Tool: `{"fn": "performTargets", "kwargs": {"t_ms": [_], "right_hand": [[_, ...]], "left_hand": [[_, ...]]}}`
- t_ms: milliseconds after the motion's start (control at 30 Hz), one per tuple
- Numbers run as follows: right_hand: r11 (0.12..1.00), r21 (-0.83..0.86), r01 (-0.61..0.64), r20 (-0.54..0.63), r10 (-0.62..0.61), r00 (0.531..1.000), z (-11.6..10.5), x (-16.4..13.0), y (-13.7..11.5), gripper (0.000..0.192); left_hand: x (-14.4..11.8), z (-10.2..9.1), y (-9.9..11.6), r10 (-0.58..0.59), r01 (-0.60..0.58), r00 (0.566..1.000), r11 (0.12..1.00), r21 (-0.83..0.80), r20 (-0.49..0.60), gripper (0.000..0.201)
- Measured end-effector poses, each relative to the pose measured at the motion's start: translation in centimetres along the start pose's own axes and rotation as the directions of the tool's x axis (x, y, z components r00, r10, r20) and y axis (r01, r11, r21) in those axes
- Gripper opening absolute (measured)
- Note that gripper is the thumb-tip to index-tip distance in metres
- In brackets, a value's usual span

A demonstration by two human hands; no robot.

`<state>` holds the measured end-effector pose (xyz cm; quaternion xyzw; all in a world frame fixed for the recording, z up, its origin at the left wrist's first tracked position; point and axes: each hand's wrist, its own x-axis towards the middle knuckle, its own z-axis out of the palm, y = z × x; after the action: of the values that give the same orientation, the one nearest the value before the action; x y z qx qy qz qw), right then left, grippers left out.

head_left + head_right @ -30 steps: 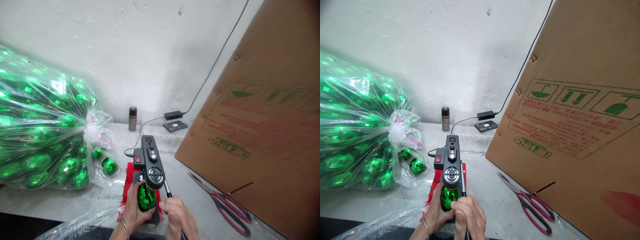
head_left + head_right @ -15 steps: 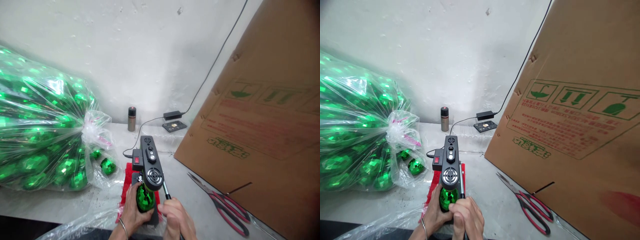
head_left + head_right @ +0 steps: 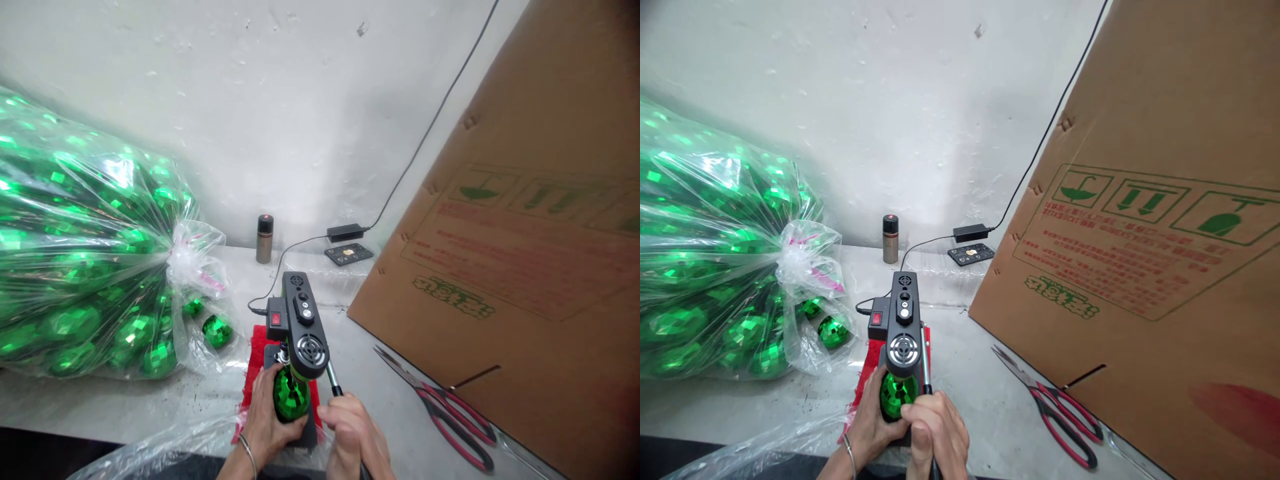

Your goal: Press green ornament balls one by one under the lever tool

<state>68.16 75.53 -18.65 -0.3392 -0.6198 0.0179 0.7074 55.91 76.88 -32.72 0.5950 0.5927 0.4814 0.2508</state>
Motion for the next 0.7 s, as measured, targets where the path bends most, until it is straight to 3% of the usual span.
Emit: {"fn": "performTargets", "kwargs": {"t_ms": [267,700], "right_hand": [[0.988,0.045,0.15,0.072,-0.153,0.986,-0.6,0.7,1.2,0.027],[0.989,0.05,0.142,0.018,-0.143,0.99,-0.2,0.7,1.2,0.032]], "left_hand": [[0.1,0.5,-0.2,0.031,-0.03,0.999,0.999,0.045,-0.02,0.072],[0.0,1.2,-0.8,0.142,-0.13,0.987,0.982,0.139,-0.073,0.072]]}}
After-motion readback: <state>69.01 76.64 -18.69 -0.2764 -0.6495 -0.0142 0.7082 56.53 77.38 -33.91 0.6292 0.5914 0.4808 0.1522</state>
